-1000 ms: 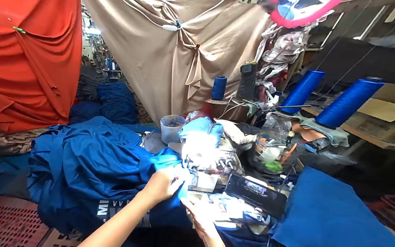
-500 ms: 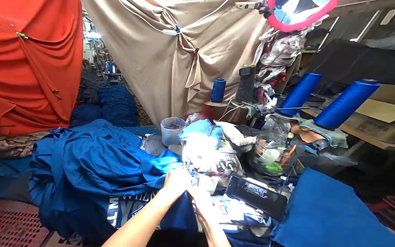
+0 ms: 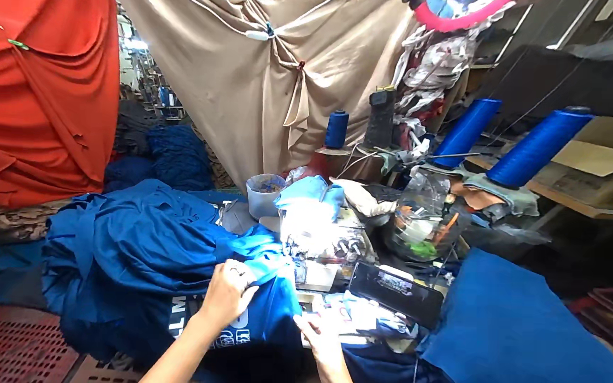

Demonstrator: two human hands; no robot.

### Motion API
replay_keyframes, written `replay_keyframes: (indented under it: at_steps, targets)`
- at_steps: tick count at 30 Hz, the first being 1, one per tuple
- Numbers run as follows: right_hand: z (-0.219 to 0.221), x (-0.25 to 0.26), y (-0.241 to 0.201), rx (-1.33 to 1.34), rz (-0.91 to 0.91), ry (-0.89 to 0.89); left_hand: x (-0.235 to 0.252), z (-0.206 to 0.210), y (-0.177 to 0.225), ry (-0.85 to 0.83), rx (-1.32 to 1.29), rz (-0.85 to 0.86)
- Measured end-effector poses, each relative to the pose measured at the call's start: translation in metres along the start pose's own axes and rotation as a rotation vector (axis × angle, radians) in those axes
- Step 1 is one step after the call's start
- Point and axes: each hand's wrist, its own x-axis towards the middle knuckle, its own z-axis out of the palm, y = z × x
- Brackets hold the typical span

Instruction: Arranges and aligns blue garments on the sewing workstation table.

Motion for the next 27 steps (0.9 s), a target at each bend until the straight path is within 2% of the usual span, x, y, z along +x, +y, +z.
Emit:
replay_keyframes:
  at_steps: [2,5,13,27]
  targets:
    - [0.005,-0.001,-0.007,0.114,0.044,-0.062,-0.008,0.003,0.026,0.030,-0.101,0.051]
    - [0.011,-0.002,-0.010,0.230,0.090,-0.162,-0.022,0.027,0.048,0.100,-0.072,0.114]
    - [0.010,-0.005,-0.014,0.232,0.077,-0.176,-0.026,0.045,0.037,0.217,-0.118,0.179]
    - [0.010,-0.002,-0.013,0.177,0.095,-0.168,-0.032,0.051,0.041,0.200,-0.248,0.241]
